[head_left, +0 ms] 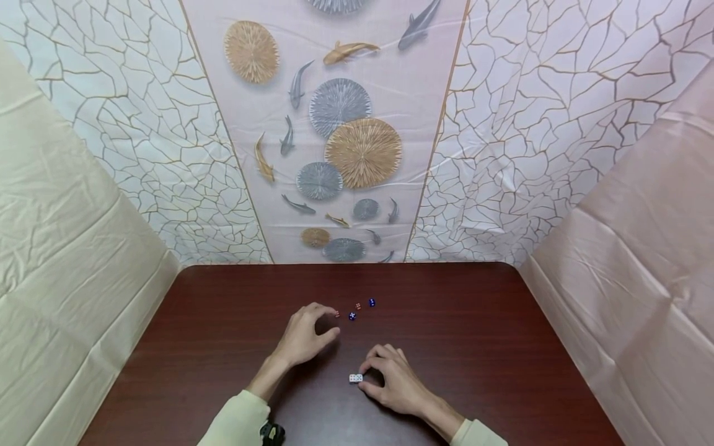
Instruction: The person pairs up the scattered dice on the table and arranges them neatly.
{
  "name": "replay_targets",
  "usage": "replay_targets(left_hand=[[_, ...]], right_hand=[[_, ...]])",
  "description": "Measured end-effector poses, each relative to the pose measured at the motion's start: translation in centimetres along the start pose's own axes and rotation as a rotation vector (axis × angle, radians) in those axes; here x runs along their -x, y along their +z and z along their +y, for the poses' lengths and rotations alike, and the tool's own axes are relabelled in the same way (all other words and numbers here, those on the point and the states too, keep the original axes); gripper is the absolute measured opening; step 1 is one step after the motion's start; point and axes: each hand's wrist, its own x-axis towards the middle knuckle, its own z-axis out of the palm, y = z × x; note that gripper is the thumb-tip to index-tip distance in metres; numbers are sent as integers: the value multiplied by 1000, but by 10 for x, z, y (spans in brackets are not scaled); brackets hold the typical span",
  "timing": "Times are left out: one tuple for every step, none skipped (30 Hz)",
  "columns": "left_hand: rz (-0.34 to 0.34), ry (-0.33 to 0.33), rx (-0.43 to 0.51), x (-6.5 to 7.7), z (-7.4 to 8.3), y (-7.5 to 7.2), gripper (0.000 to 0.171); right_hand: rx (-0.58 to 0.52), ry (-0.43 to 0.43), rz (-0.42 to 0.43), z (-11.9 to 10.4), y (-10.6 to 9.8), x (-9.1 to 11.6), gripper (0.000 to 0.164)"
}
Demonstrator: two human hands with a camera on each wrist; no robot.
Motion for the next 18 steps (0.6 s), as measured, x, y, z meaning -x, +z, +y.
replay_targets(left_hand=[[6, -4, 4, -2, -1, 1, 30], [9, -8, 8, -3, -2, 1, 30], [13, -12, 15, -5, -3, 1, 29], [15, -18, 20, -6, -4, 2, 29], [16, -22, 22, -8, -5, 2, 30], [17, -27, 26, -9, -6, 2, 30], [17, -32, 28, -10, -7, 3, 30], [16, -36, 33, -11, -8, 3, 31], [18, -37, 36, -11, -8, 3, 30], [19, -39, 37, -12, -9, 3, 31], [21, -41, 39, -13, -10, 4, 31], [26, -42, 39, -14, -10, 4, 32], [29, -43, 35, -15, -11, 4, 32], [33, -44, 33, -16, -12, 4, 33], [37, -46, 31, -16, -13, 4, 33], [39, -50, 27, -17, -14, 5, 34], [40, -53, 22, -18, -15, 5, 34], [39, -57, 18, -18, -17, 6, 34]], right_hand=[[0, -1, 0, 0, 0, 0, 20], [1, 0, 0, 0, 0, 0, 20], [0, 1, -1, 0, 0, 0, 20], [0, 2, -2, 0, 0, 0, 20], [-1, 3, -3, 0, 0, 0, 20], [-1, 5, -5, 0, 0, 0, 20], [-1, 6, -5, -1, 0, 0, 19], [0, 7, -6, -1, 0, 0, 19], [0, 6, -6, -1, 0, 0, 19], [1, 6, -6, -1, 0, 0, 19], [1, 5, -5, -1, 0, 0, 19], [2, 4, -5, -1, 0, 0, 19], [1, 4, -5, -1, 0, 0, 20], [0, 4, -6, -1, 0, 0, 19], [0, 4, -6, -1, 0, 0, 19], [1, 5, -6, -1, 0, 0, 19], [2, 6, -6, -2, 0, 0, 19], [2, 8, -8, -2, 0, 0, 19]])
